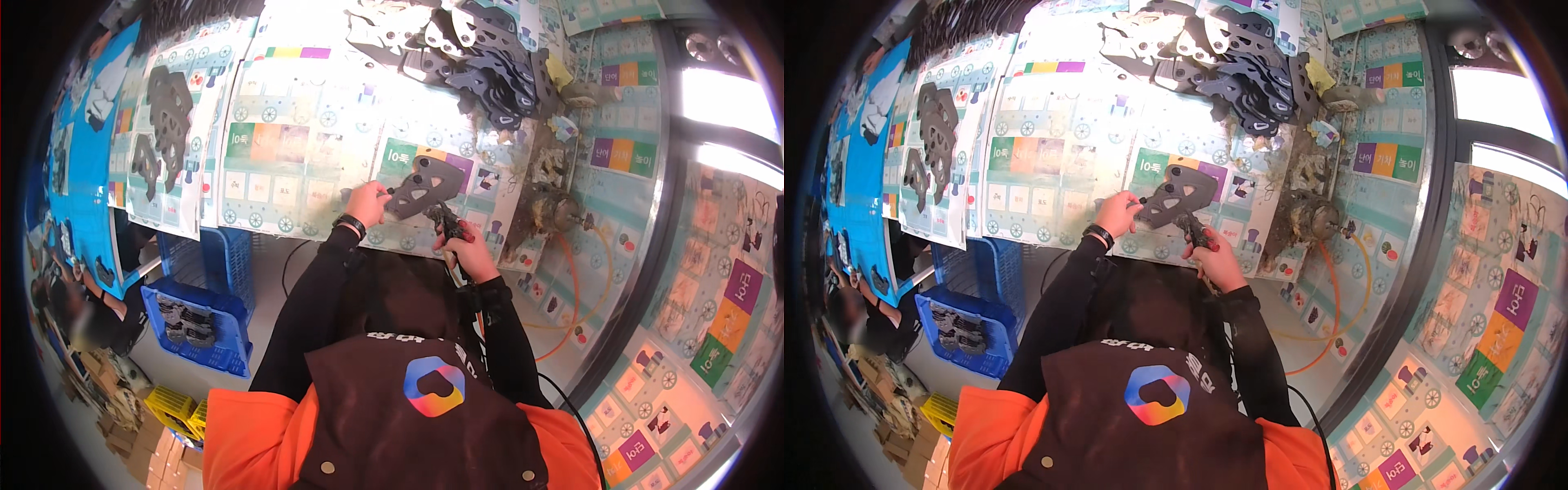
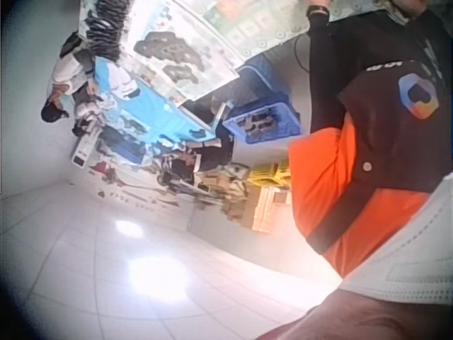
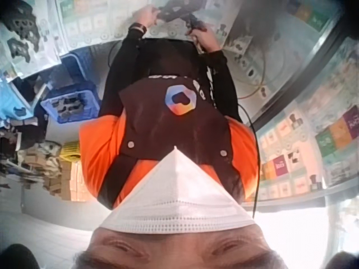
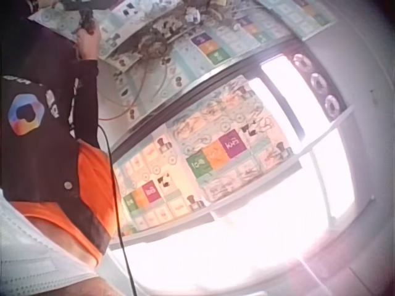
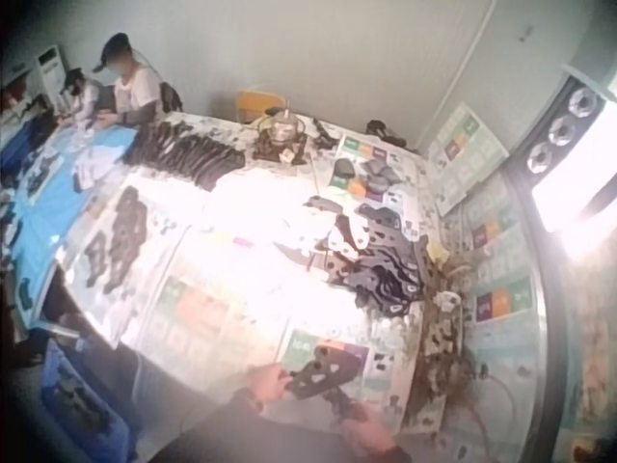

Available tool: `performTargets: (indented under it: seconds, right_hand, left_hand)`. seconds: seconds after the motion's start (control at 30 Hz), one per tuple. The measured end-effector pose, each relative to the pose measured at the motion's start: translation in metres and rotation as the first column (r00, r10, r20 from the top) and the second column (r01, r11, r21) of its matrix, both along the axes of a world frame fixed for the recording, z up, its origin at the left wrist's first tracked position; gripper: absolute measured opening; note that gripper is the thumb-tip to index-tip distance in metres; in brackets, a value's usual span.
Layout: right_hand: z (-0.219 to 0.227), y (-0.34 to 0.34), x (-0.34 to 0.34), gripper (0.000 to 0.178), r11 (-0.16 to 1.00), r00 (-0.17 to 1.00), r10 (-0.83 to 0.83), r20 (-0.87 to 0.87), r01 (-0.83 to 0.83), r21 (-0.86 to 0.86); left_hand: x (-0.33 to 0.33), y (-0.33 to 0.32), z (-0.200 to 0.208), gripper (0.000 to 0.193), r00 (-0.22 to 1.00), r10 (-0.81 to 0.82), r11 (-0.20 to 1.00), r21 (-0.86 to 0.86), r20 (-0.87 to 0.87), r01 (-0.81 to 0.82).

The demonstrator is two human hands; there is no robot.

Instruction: Using a handheld heat gun or specialized adhesive tool to process shoe upper components on a manufacturing table.

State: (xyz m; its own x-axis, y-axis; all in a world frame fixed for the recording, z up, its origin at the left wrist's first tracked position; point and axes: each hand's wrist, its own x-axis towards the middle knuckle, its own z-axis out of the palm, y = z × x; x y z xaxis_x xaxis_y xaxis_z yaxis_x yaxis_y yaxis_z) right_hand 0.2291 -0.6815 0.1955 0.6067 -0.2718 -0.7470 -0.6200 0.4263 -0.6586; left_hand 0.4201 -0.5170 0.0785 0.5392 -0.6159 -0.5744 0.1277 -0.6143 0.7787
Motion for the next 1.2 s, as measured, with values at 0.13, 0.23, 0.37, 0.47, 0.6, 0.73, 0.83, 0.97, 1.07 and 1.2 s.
performTargets:
  seconds: [0.13,0.23,0.37,0.47,0.6,0.73,0.83,0.97,1.07,1.2]
  right_hand:
    - [-0.004,0.001,0.004,0.033,1.0,0.999,0.026,-0.022,-0.026,-0.013]
    - [-0.008,0.001,0.009,0.032,0.997,0.998,0.059,-0.039,-0.061,-0.057]
    - [-0.018,0.009,0.013,0.032,0.995,0.995,0.075,-0.059,-0.078,-0.06]
    - [-0.034,0.014,0.01,0.03,0.996,0.998,0.062,-0.021,-0.063,-0.064]
    - [-0.021,0.017,0.023,0.024,0.99,0.985,0.13,-0.115,-0.135,-0.031]
    - [-0.028,0.021,0.024,0.021,0.992,0.995,0.084,-0.047,-0.088,-0.09]
    - [-0.033,0.021,0.024,0.02,0.997,0.998,0.056,-0.018,-0.057,-0.048]
    - [-0.04,0.023,0.023,0.019,0.993,0.996,0.088,0.025,-0.086,-0.076]
    - [-0.032,0.024,0.027,0.019,0.996,0.998,0.061,0.01,-0.06,-0.064]
    - [-0.021,0.018,0.028,0.017,0.995,0.995,0.068,-0.074,-0.074,-0.073]
  left_hand:
    - [0.001,-0.008,0.004,0.017,0.999,-0.031,0.998,0.063,0.022,0.029]
    - [-0.001,-0.012,-0.003,0.016,0.996,-0.039,0.992,0.12,0.078,0.03]
    - [-0.008,-0.009,-0.028,0.016,0.946,-0.127,0.982,0.169,0.298,0.078]
    - [-0.01,-0.016,-0.023,0.016,0.939,-0.134,0.979,0.189,0.316,0.076]
    - [-0.011,-0.014,-0.014,0.014,0.894,-0.141,0.978,0.201,0.425,0.059]
    - [-0.01,-0.016,-0.007,0.013,0.925,-0.122,0.976,0.213,0.361,0.045]
    - [-0.011,-0.016,-0.008,0.014,0.912,-0.133,0.978,0.199,0.389,0.058]
    - [-0.01,-0.016,-0.011,0.013,0.904,-0.139,0.978,0.199,0.404,0.062]
    - [-0.01,-0.015,-0.009,0.014,0.907,-0.148,0.976,0.208,0.395,0.069]
    - [-0.009,-0.015,-0.01,0.014,0.91,-0.153,0.974,0.215,0.386,0.072]
